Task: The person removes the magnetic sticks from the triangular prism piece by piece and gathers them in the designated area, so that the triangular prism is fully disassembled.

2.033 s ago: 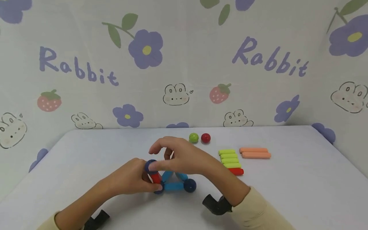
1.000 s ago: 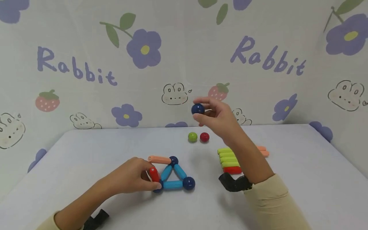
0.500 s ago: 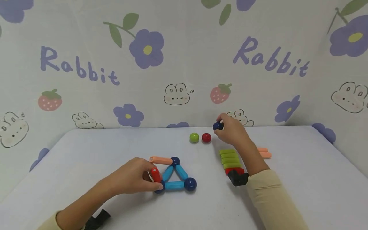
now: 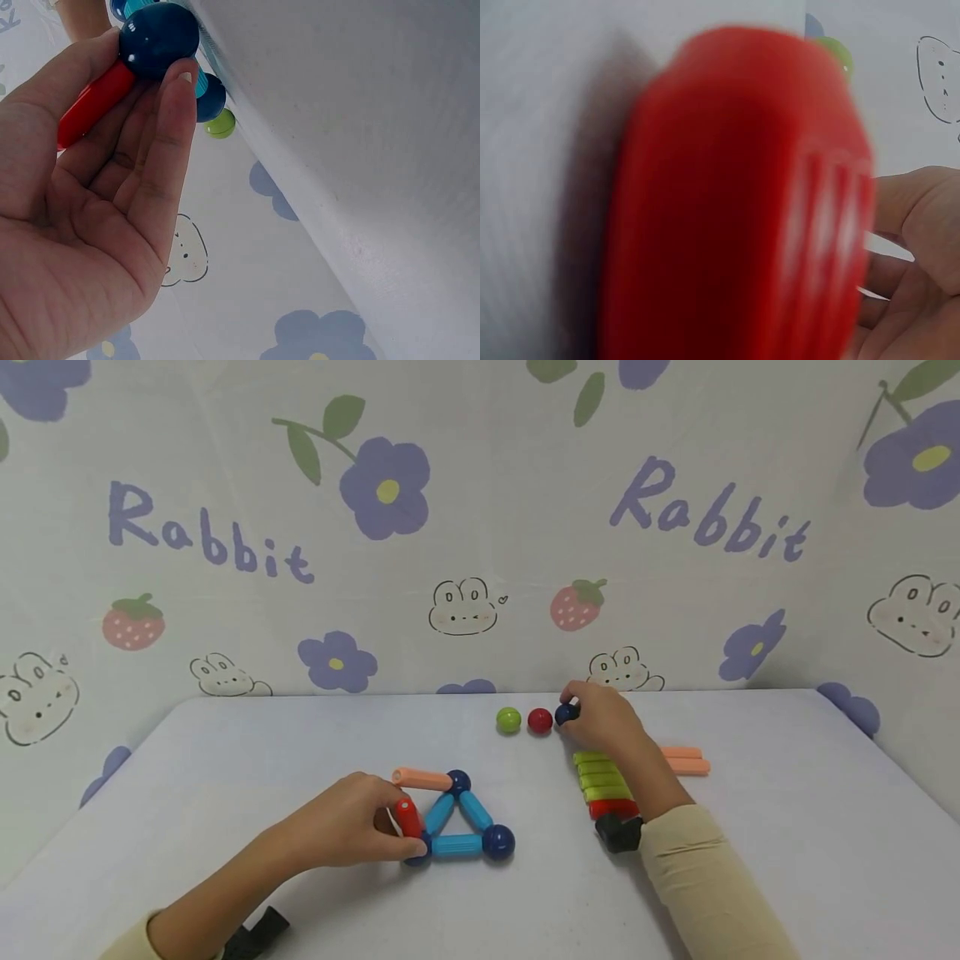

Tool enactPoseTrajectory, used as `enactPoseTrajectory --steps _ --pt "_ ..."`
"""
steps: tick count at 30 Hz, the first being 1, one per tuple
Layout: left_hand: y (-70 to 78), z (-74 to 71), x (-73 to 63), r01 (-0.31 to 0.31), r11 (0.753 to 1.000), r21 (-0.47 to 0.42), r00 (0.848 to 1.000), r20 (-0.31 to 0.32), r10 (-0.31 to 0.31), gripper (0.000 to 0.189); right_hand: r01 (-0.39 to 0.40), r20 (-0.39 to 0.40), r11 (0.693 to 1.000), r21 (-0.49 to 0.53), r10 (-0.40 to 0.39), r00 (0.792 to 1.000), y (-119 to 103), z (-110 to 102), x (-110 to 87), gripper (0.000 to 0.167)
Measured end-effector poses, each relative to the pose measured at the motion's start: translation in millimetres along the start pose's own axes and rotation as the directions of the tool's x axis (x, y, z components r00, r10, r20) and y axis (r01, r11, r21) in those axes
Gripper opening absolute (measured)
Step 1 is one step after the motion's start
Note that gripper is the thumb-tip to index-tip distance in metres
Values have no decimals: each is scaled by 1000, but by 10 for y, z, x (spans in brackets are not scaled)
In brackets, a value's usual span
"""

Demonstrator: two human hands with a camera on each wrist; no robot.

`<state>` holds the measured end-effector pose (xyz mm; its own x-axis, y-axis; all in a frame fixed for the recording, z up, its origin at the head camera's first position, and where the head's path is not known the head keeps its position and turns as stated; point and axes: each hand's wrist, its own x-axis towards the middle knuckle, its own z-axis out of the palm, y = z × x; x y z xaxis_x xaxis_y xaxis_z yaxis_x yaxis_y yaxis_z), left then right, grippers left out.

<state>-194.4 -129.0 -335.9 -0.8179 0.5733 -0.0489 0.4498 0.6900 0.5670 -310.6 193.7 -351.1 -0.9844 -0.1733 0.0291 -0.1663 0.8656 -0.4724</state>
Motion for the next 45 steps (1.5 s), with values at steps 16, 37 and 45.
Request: enactPoseTrajectory --steps 16,37,45 --pt "-3 -3 3 -15 1000 4 1000 -7 15 17 -3 -16 1000 21 3 1000 -36 -30 -42 43" --pt "-44 -3 1 -75 997 -31 997 -8 75 13 597 204 763 248 -644 738 -1265 289 -563 48" --pt "6 -14 -3 -7 999 -33 1000 10 8 17 510 117 851 127 -523 844 -970 -34 -485 16"
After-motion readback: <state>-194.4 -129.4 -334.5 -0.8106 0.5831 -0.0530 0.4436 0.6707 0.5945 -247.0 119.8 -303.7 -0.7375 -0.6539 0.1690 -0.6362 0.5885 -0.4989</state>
